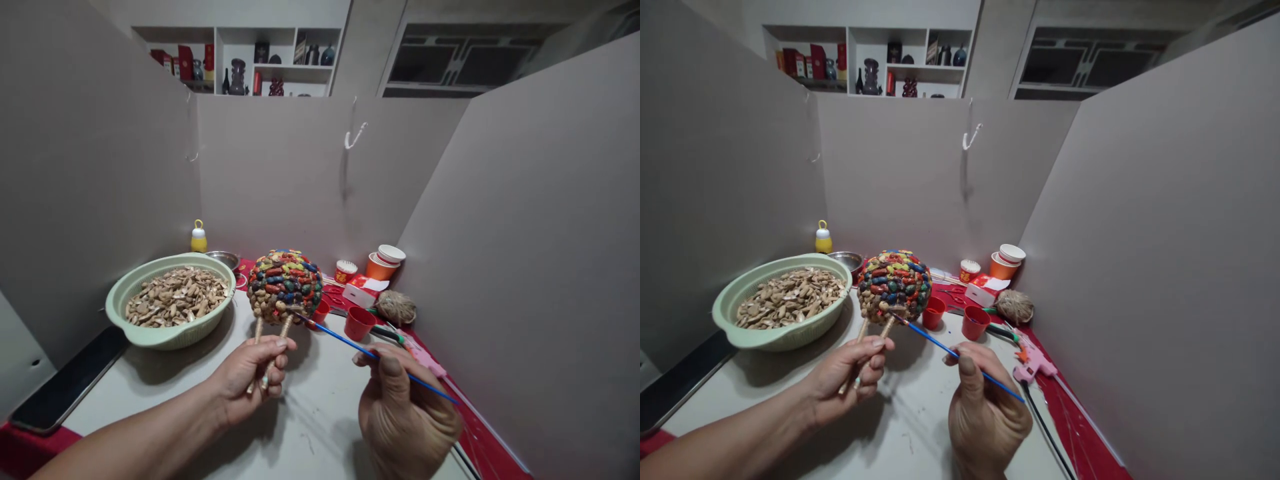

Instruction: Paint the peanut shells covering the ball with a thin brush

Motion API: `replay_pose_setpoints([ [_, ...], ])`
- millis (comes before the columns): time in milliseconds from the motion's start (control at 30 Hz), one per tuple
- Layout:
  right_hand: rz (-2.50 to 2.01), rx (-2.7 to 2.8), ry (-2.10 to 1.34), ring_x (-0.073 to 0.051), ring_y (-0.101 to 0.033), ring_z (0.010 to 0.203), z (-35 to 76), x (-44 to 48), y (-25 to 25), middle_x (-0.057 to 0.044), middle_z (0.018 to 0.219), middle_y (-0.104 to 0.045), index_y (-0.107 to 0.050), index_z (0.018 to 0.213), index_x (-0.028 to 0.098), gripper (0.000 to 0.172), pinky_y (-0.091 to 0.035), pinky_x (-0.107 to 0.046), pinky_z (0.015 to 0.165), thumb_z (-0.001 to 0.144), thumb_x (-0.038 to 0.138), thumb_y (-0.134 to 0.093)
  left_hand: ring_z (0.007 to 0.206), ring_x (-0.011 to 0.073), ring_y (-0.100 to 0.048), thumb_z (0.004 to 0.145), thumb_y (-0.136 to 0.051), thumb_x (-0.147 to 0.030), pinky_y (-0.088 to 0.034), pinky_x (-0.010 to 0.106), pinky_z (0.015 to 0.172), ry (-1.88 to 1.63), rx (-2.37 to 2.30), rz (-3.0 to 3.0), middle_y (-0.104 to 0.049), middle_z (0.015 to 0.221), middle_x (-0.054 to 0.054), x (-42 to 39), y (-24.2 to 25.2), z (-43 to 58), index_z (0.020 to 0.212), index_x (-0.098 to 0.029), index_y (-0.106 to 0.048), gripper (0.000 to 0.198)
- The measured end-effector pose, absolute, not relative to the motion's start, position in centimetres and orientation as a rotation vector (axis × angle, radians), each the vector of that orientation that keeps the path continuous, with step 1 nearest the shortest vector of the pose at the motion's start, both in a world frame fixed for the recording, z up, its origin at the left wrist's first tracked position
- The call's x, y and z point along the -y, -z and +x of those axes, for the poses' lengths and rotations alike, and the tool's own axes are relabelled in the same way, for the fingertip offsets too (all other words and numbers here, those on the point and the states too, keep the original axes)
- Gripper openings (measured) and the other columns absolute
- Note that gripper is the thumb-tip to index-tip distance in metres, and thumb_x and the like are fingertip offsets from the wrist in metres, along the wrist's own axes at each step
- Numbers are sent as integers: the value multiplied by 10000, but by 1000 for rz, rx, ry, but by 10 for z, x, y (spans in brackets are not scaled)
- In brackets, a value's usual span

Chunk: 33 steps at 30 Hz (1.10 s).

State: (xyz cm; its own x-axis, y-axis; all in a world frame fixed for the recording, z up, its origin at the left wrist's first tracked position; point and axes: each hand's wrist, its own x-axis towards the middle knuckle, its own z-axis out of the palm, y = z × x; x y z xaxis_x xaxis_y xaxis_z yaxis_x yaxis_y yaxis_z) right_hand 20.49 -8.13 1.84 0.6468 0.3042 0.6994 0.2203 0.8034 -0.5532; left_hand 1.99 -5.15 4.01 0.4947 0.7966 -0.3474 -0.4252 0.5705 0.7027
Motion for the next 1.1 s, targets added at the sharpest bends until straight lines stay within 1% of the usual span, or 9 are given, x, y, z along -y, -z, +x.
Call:
replay_pose_setpoints([
  [167,-662,900,-24,-111,-649,603,204,77,-14,11,698,-708,-753,751,201,132,-559,-264,599,838,271,-823,416,28,-395,707,-874,-265,-213,164,439,-774,-756,651,-532,561,-70,49,-35,23,822,-137,-683,257],
  [300,-705,896,-41,-108,-644,556,200,79,-16,15,669,-705,-744,745,191,134,-557,-256,562,825,255,-830,409,50,-403,644,-917,-391,-251,187,410,-841,-831,777,-538,538,-71,41,-19,20,795,-149,-675,374],
  [467,-708,880,-82,-111,-685,542,192,84,-18,8,712,-745,-768,776,191,109,-590,-232,544,785,253,-858,400,58,-397,586,-937,-503,-291,199,392,-903,-854,853,-529,521,-75,39,-6,20,771,-152,-670,479],
  [600,-740,871,-61,-105,-687,530,183,87,-21,3,696,-750,-785,775,187,92,-596,-207,536,767,231,-866,390,69,-403,634,-896,-535,-331,208,387,-910,-872,891,-545,533,-68,45,-3,23,895,-127,-714,516],
  [700,-722,869,-34,-107,-676,522,178,88,-24,0,678,-746,-785,759,190,111,-592,-209,519,746,238,-884,391,74,-413,672,-873,-547,-337,207,394,-913,-872,936,-547,540,-66,48,-3,24,951,-120,-721,531],
  [800,-731,817,-48,-105,-669,515,176,90,-27,4,675,-744,-777,738,189,161,-586,-204,506,701,256,-919,388,70,-397,742,-817,-605,-326,205,405,-962,-862,952,-545,544,-65,50,-3,23,962,-122,-719,540],
  [900,-730,786,-59,-108,-672,512,177,91,-29,7,677,-743,-775,737,186,171,-584,-207,503,692,260,-923,385,71,-389,829,-684,-710,-305,206,408,-993,-832,891,-562,557,-45,50,-3,21,968,-117,-718,610],
  [1000,-712,779,-58,-106,-668,506,178,91,-29,8,669,-739,-771,739,182,160,-582,-209,506,704,249,-912,385,70,-394,842,-611,-778,-295,210,403,-1010,-801,844,-613,599,-14,51,-2,21,969,-109,-710,689],
  [1100,-682,783,-94,-109,-677,511,179,91,-30,11,674,-742,-767,746,182,166,-587,-209,515,704,252,-912,381,67,-404,834,-631,-771,-303,213,408,-1039,-776,900,-657,623,11,53,-3,22,934,-117,-700,665],
])
